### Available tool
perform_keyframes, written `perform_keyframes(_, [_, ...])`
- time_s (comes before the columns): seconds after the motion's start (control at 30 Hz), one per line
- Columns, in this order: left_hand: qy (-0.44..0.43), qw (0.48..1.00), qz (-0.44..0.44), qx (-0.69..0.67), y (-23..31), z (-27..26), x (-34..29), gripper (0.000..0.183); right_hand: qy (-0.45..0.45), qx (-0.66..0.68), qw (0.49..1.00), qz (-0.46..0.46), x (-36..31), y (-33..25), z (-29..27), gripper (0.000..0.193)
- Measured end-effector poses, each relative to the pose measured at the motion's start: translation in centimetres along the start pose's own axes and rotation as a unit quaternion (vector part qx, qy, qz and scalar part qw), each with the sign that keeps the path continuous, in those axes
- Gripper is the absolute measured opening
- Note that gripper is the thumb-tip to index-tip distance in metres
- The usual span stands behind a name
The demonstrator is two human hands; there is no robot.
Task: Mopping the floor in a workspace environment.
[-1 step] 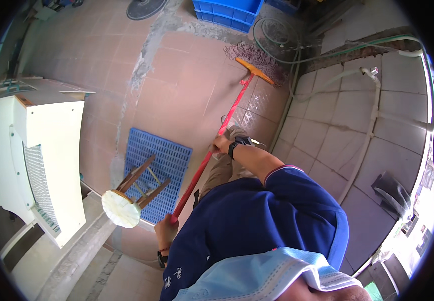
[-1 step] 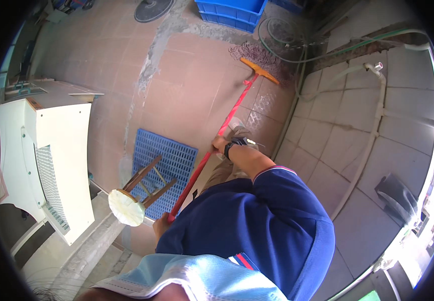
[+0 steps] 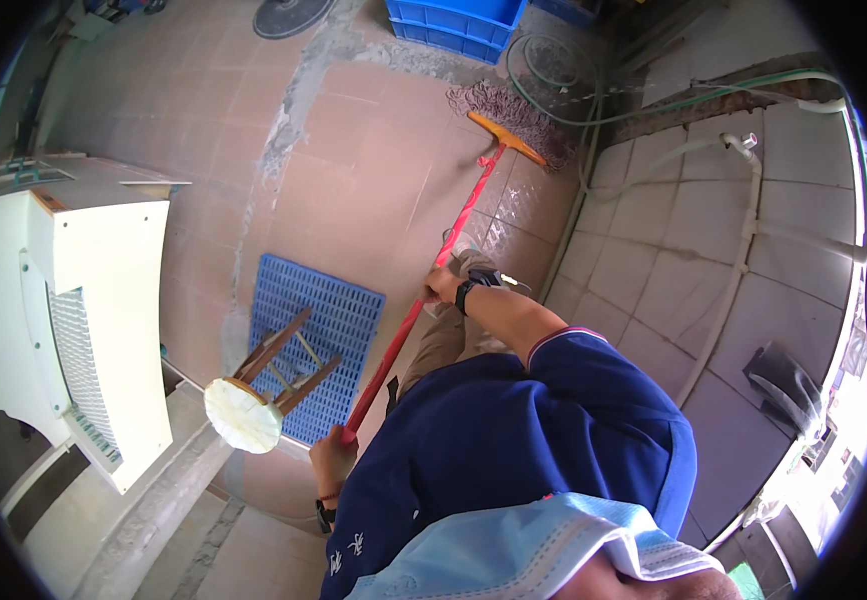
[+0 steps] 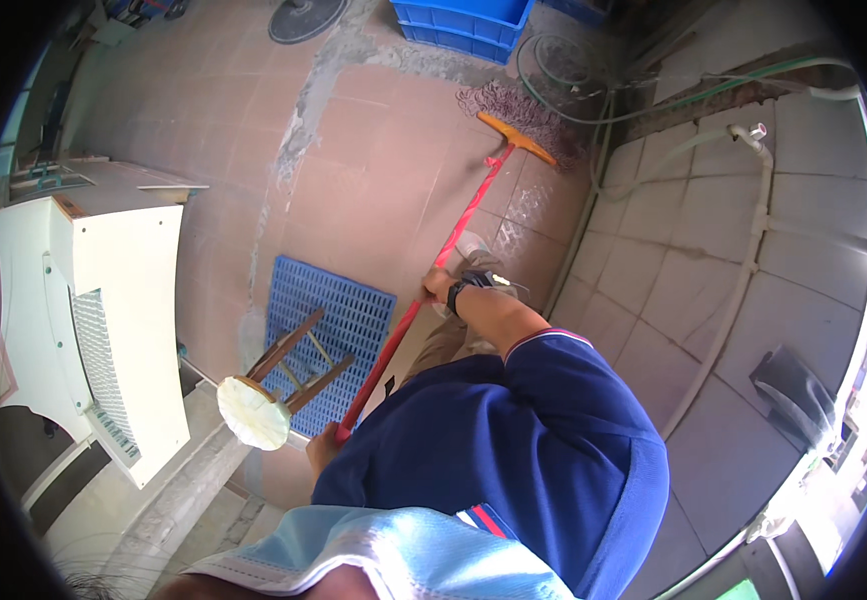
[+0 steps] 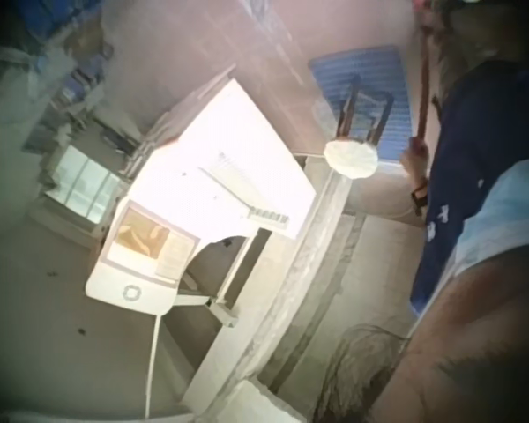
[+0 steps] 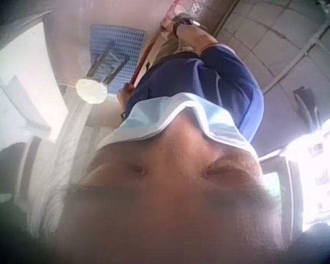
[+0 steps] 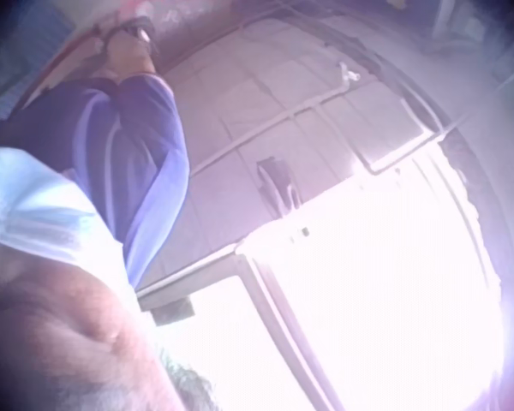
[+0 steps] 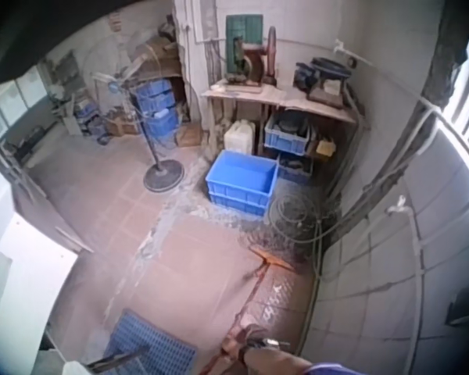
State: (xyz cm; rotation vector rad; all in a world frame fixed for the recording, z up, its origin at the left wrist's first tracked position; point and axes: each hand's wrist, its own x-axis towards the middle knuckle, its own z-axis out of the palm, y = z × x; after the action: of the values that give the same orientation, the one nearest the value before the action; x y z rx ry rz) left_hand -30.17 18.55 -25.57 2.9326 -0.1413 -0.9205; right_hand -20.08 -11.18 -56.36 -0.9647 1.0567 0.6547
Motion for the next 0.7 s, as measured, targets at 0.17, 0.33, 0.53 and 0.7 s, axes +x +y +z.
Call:
perform_keyframes(0.17, [0.017,1.000,0.004,-0.003,0.1,0.3,0.5,0.017,0.001,-0.085,0.996,-0.007,7.7,1.6,0.4,0.008])
perform_keyframes(0.33, [-0.003,1.000,-0.029,0.005,1.1,-0.1,0.3,0.019,0.016,-0.093,0.995,-0.024,5.0,-0.8,1.3,0.010])
perform_keyframes(0.53, [-0.044,0.993,-0.079,-0.070,2.5,-1.3,0.5,0.026,-0.009,-0.201,0.977,-0.077,6.2,-1.8,0.6,0.006])
perform_keyframes(0.7, [-0.053,0.990,-0.094,-0.096,2.7,-0.9,0.6,0.029,0.008,-0.095,0.995,-0.024,4.8,-3.2,1.6,0.012])
